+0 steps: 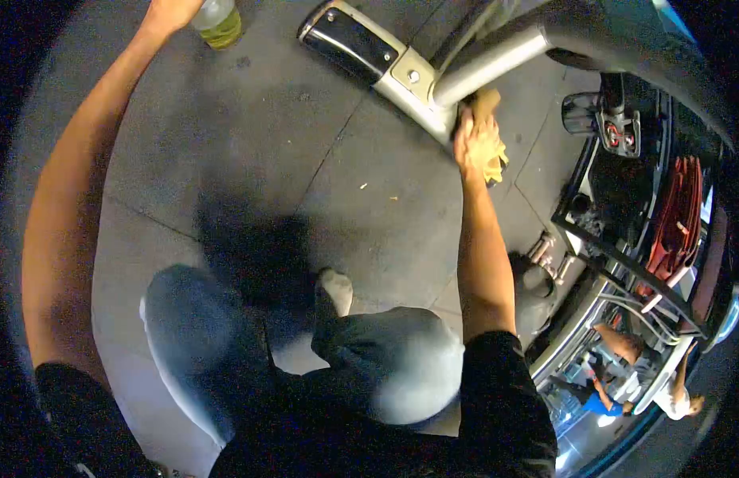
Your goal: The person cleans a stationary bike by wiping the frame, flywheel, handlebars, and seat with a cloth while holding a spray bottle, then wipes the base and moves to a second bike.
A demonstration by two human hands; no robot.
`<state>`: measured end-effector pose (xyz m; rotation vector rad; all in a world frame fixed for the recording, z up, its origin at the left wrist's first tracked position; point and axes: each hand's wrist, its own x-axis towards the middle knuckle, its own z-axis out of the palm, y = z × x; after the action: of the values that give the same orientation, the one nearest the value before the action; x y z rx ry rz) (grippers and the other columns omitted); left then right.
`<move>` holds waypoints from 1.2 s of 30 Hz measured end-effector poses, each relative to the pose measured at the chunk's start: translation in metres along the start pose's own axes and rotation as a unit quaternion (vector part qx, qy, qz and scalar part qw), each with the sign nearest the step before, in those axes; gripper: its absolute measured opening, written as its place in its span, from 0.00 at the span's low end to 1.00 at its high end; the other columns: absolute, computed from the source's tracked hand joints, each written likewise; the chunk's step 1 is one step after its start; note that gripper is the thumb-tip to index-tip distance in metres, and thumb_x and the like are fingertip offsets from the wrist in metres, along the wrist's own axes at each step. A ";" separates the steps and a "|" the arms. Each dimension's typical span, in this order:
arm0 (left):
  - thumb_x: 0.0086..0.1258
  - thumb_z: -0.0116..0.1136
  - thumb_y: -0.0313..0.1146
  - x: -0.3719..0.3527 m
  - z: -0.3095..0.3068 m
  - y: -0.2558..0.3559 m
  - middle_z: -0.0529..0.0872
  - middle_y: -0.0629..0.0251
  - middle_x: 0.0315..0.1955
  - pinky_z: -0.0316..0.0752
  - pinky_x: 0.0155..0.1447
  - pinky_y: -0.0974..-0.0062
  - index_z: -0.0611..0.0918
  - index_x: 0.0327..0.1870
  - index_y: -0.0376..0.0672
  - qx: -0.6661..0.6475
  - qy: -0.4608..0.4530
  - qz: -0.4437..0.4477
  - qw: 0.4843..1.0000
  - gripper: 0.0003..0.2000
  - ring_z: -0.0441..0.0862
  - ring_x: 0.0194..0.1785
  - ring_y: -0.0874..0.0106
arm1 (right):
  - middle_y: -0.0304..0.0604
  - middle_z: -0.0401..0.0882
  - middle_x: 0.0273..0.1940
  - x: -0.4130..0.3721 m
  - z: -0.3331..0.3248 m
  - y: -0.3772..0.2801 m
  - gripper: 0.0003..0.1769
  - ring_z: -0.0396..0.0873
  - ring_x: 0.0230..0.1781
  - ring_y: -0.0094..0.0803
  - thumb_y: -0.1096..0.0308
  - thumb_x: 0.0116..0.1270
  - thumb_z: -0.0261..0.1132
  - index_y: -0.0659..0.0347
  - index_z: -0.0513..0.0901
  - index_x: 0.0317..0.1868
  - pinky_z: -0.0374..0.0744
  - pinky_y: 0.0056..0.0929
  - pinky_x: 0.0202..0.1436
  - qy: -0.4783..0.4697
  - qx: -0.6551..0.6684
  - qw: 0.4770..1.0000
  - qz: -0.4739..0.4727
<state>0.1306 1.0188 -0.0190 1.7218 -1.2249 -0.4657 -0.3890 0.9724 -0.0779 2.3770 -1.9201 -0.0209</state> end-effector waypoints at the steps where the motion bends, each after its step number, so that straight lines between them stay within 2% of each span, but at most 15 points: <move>1: 0.62 0.63 0.33 0.001 -0.002 0.002 0.84 0.61 0.39 0.79 0.50 0.64 0.76 0.53 0.40 0.000 0.013 0.002 1.000 0.19 0.83 0.44 0.69 | 0.52 0.75 0.60 -0.008 0.012 0.026 0.24 0.68 0.65 0.51 0.54 0.68 0.53 0.58 0.78 0.58 0.66 0.47 0.67 -0.013 -0.005 0.999 -0.043; 7: 0.60 0.63 0.35 -0.017 0.005 0.018 0.81 0.53 0.46 0.78 0.54 0.62 0.76 0.53 0.39 0.146 0.068 0.102 0.982 0.20 0.81 0.51 0.61 | 0.53 0.77 0.46 -0.058 0.051 0.179 0.23 0.72 0.53 0.46 0.53 0.76 0.43 0.59 0.80 0.52 0.68 0.42 0.61 0.056 0.223 0.963 0.141; 9: 0.61 0.62 0.36 -0.030 0.003 0.037 0.81 0.53 0.48 0.76 0.57 0.60 0.76 0.54 0.40 0.156 0.025 0.085 0.984 0.21 0.80 0.53 0.60 | 0.53 0.78 0.47 -0.023 0.040 0.130 0.23 0.72 0.53 0.45 0.54 0.77 0.42 0.61 0.78 0.55 0.67 0.38 0.62 0.135 0.288 0.945 0.081; 10: 0.61 0.62 0.36 -0.038 0.006 0.042 0.80 0.53 0.49 0.75 0.59 0.60 0.75 0.55 0.40 0.154 0.041 0.012 0.987 0.21 0.79 0.54 0.60 | 0.57 0.76 0.59 -0.007 0.050 0.126 0.24 0.75 0.59 0.53 0.53 0.77 0.44 0.59 0.78 0.58 0.70 0.44 0.65 0.193 0.212 0.954 -0.091; 11: 0.61 0.62 0.37 -0.049 0.006 0.049 0.80 0.54 0.50 0.74 0.61 0.59 0.75 0.56 0.41 0.152 0.054 -0.063 0.985 0.22 0.78 0.56 0.60 | 0.60 0.74 0.60 -0.020 -0.046 0.022 0.24 0.72 0.61 0.55 0.53 0.77 0.44 0.57 0.78 0.59 0.68 0.46 0.67 0.029 0.187 0.976 0.103; 12: 0.63 0.62 0.38 -0.061 -0.001 0.064 0.79 0.53 0.53 0.72 0.64 0.59 0.74 0.58 0.42 0.155 -0.018 -0.093 0.983 0.23 0.76 0.59 0.62 | 0.58 0.71 0.64 0.005 0.031 0.060 0.28 0.67 0.67 0.52 0.49 0.76 0.44 0.58 0.71 0.66 0.64 0.43 0.69 -0.022 0.268 0.960 0.076; 14: 0.69 0.58 0.43 -0.052 -0.014 -0.003 0.86 0.63 0.49 0.74 0.57 0.71 0.80 0.57 0.41 0.147 -0.054 0.194 0.968 0.20 0.81 0.50 0.68 | 0.63 0.67 0.66 -0.009 0.061 0.006 0.27 0.61 0.68 0.64 0.50 0.73 0.47 0.54 0.72 0.66 0.59 0.53 0.72 0.170 0.169 0.971 -0.007; 15: 0.69 0.57 0.44 -0.075 -0.010 0.014 0.86 0.65 0.48 0.73 0.57 0.72 0.80 0.56 0.42 0.152 -0.059 0.053 0.985 0.20 0.82 0.49 0.69 | 0.59 0.61 0.71 -0.025 0.021 -0.007 0.30 0.54 0.73 0.59 0.50 0.70 0.50 0.55 0.71 0.67 0.51 0.51 0.76 0.033 0.300 0.953 0.013; 19: 0.67 0.57 0.30 -0.157 -0.025 0.114 0.85 0.67 0.50 0.75 0.55 0.74 0.74 0.65 0.43 0.014 -0.182 0.054 0.982 0.23 0.81 0.52 0.73 | 0.59 0.64 0.68 -0.065 0.039 0.049 0.29 0.57 0.71 0.57 0.52 0.74 0.48 0.63 0.70 0.66 0.50 0.44 0.76 0.233 0.225 0.938 -0.124; 21: 0.64 0.56 0.22 -0.187 -0.017 0.138 0.82 0.65 0.52 0.75 0.52 0.75 0.72 0.65 0.43 -0.070 -0.194 0.070 0.976 0.26 0.80 0.53 0.74 | 0.60 0.67 0.66 -0.057 0.073 0.115 0.25 0.62 0.67 0.57 0.54 0.74 0.48 0.63 0.74 0.61 0.59 0.44 0.72 0.182 0.152 0.971 0.022; 24: 0.58 0.59 0.22 -0.215 0.003 0.184 0.80 0.63 0.55 0.77 0.54 0.75 0.77 0.59 0.39 -0.098 -0.217 0.023 0.971 0.24 0.80 0.52 0.75 | 0.60 0.81 0.36 -0.041 0.027 0.104 0.20 0.78 0.40 0.64 0.61 0.72 0.46 0.66 0.82 0.42 0.77 0.47 0.50 0.221 0.193 0.955 0.034; 28: 0.55 0.63 0.25 -0.235 0.055 0.206 0.82 0.61 0.47 0.74 0.56 0.75 0.80 0.54 0.38 -0.126 -0.229 0.094 0.961 0.22 0.81 0.50 0.72 | 0.62 0.82 0.48 -0.080 -0.005 0.056 0.33 0.76 0.55 0.60 0.43 0.70 0.48 0.69 0.83 0.44 0.70 0.49 0.63 0.093 0.225 0.970 -0.004; 31: 0.53 0.65 0.27 -0.236 0.092 0.227 0.82 0.59 0.45 0.75 0.54 0.73 0.81 0.48 0.37 -0.136 -0.238 0.186 0.944 0.18 0.82 0.48 0.68 | 0.58 0.80 0.54 -0.100 -0.036 0.056 0.40 0.74 0.60 0.53 0.35 0.68 0.49 0.68 0.80 0.54 0.70 0.44 0.64 -0.093 0.510 0.844 0.138; 33: 0.52 0.66 0.27 -0.237 0.110 0.242 0.82 0.58 0.42 0.76 0.52 0.72 0.80 0.45 0.36 -0.145 -0.220 0.205 0.943 0.17 0.82 0.46 0.66 | 0.41 0.82 0.48 -0.126 -0.068 0.089 0.27 0.78 0.53 0.35 0.45 0.71 0.58 0.61 0.78 0.55 0.77 0.35 0.55 -0.118 0.664 0.690 0.264; 36: 0.56 0.68 0.32 -0.234 0.135 0.250 0.83 0.58 0.39 0.76 0.51 0.71 0.80 0.44 0.35 -0.154 -0.190 0.230 0.942 0.17 0.83 0.44 0.66 | 0.41 0.82 0.51 -0.151 -0.148 0.128 0.30 0.80 0.45 0.34 0.40 0.70 0.55 0.56 0.76 0.59 0.78 0.34 0.43 -0.006 0.720 0.621 0.309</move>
<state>-0.2002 1.1467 0.0797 1.0608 -1.6738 -0.6802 -0.5362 1.1014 0.0724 1.6167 -3.2083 2.3075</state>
